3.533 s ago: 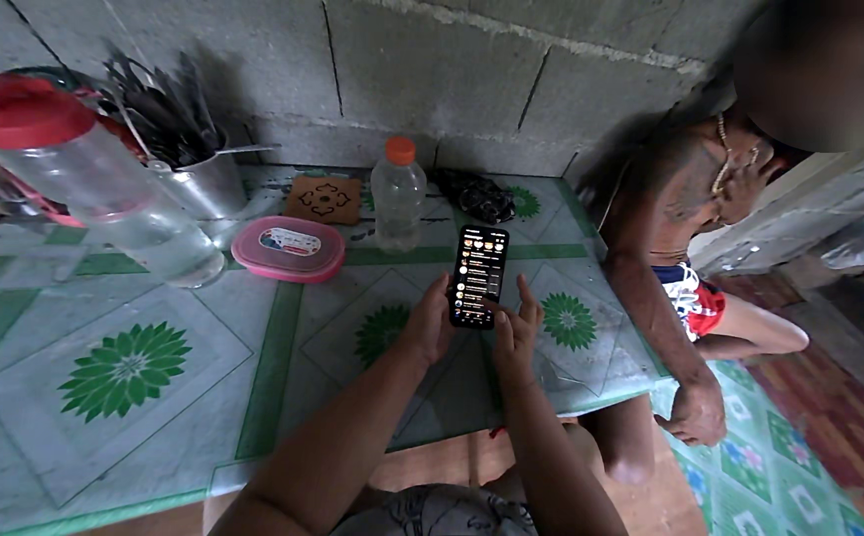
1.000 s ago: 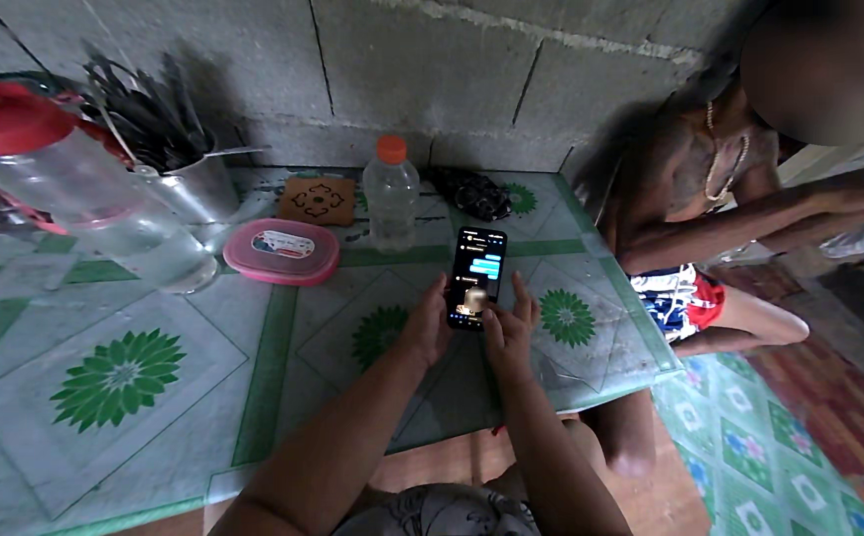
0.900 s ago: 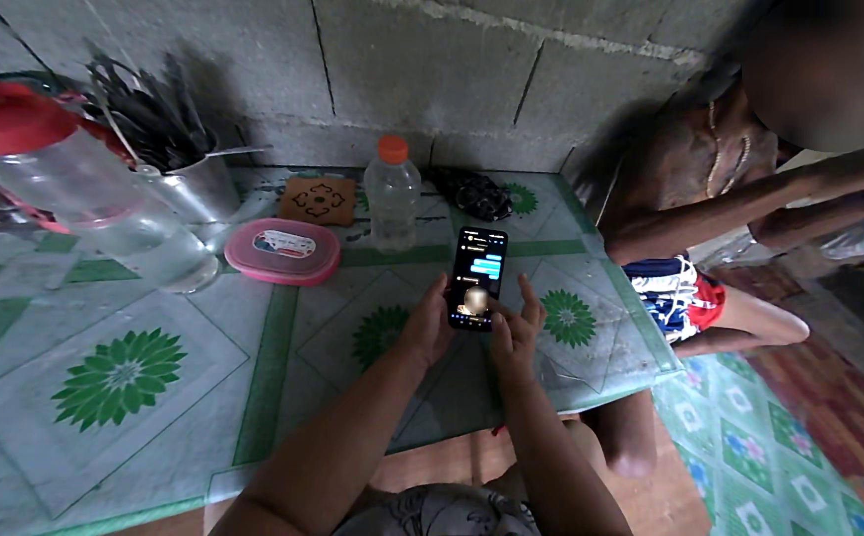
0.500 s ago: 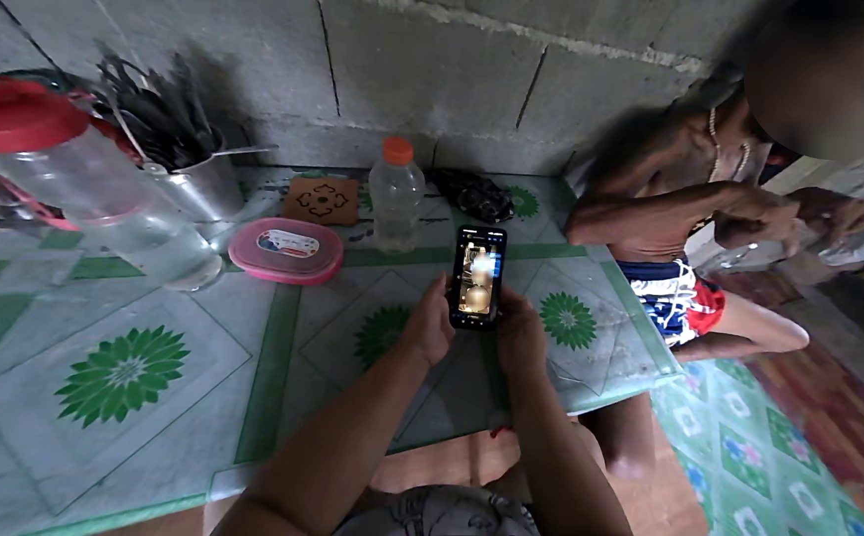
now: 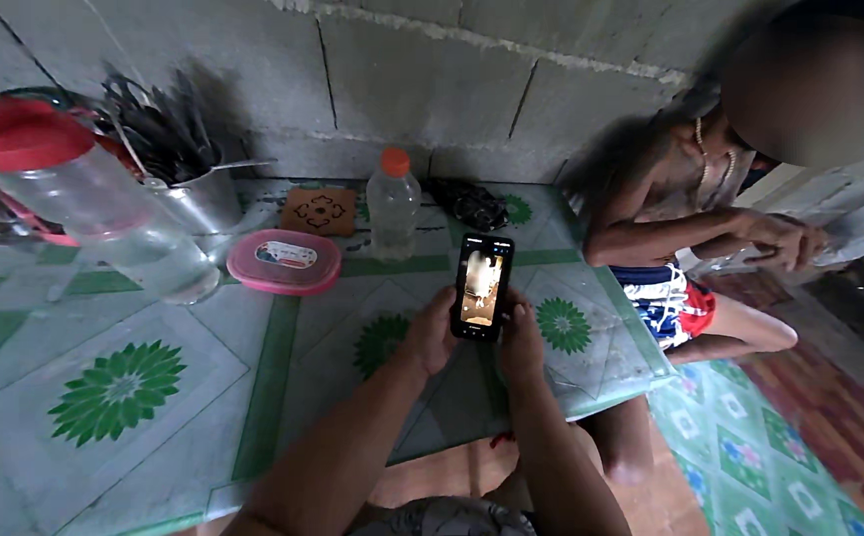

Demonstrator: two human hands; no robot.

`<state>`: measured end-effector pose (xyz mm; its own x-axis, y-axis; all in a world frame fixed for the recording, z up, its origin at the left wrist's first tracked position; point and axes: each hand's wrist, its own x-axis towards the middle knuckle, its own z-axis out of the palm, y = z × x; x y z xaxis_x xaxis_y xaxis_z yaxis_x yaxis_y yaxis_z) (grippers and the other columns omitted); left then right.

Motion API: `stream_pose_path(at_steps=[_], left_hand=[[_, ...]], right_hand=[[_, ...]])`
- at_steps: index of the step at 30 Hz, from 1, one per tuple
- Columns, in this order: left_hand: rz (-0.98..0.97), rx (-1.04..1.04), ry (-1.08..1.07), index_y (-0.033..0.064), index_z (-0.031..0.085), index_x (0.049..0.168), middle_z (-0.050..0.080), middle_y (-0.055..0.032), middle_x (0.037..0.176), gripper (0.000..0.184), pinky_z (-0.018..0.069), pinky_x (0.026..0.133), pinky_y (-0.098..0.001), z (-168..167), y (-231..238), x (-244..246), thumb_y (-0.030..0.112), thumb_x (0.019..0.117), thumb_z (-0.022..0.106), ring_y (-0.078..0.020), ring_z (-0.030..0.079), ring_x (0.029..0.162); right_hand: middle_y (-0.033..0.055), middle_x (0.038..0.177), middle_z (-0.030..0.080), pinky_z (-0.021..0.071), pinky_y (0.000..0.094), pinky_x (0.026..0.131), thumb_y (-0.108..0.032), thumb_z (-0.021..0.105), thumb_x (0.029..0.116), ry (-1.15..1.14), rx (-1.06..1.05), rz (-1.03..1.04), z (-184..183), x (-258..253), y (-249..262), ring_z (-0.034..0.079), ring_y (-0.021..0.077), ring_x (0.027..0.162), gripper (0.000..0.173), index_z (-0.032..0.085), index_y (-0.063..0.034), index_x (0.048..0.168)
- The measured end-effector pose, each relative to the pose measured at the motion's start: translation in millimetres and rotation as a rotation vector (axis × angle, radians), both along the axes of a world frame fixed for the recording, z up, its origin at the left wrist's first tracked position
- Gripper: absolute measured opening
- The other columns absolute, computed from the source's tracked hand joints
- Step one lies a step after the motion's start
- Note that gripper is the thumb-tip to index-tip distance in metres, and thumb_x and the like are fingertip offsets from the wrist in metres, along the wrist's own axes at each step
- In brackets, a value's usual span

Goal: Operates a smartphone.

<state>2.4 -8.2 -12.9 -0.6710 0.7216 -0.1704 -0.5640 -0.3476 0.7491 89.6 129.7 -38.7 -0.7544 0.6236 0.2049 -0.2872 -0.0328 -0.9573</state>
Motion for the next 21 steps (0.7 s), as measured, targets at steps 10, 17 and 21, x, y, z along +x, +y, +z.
stream_pose_path(at_steps=[10, 17, 21], left_hand=[[0.02, -0.209, 0.199, 0.0045, 0.044, 0.145, 0.063, -0.0144, 0.128, 0.042, 0.0584, 0.093, -0.0413, -1, 6, 4, 0.03, 0.1124, 0.035, -0.0212, 0.066, 0.112], [0.034, -0.201, 0.191, 0.0057, 0.045, 0.145, 0.063, -0.0139, 0.13, 0.042, 0.0573, 0.094, -0.0404, 2, 3, 7, 0.031, 0.1122, 0.036, -0.0209, 0.066, 0.114], [0.037, -0.212, 0.168, 0.007, 0.045, 0.146, 0.062, -0.0137, 0.131, 0.043, 0.0576, 0.094, -0.041, 3, 2, 7, 0.033, 0.112, 0.037, -0.0216, 0.066, 0.114]], right_hand=[[0.02, 0.126, 0.064, 0.0482, 0.0504, 0.101, -0.034, 0.048, 0.1091, -0.375, 0.237, -0.164, 96, -28, 20, 0.061, 0.026, 0.117, 0.044, 0.061, 0.0023, 0.13], [0.0137, 0.12, 0.063, 0.0514, 0.0387, 0.095, -0.009, 0.054, 0.1042, -0.316, 0.265, -0.094, 92, -25, 16, 0.061, 0.0178, 0.108, 0.022, 0.063, 0.0008, 0.121], [0.0145, 0.124, 0.062, 0.0547, 0.0351, 0.089, 0.017, 0.052, 0.0847, -0.267, 0.137, 0.013, 94, -17, 8, 0.063, 0.0175, 0.107, 0.054, 0.052, -0.0003, 0.135]])
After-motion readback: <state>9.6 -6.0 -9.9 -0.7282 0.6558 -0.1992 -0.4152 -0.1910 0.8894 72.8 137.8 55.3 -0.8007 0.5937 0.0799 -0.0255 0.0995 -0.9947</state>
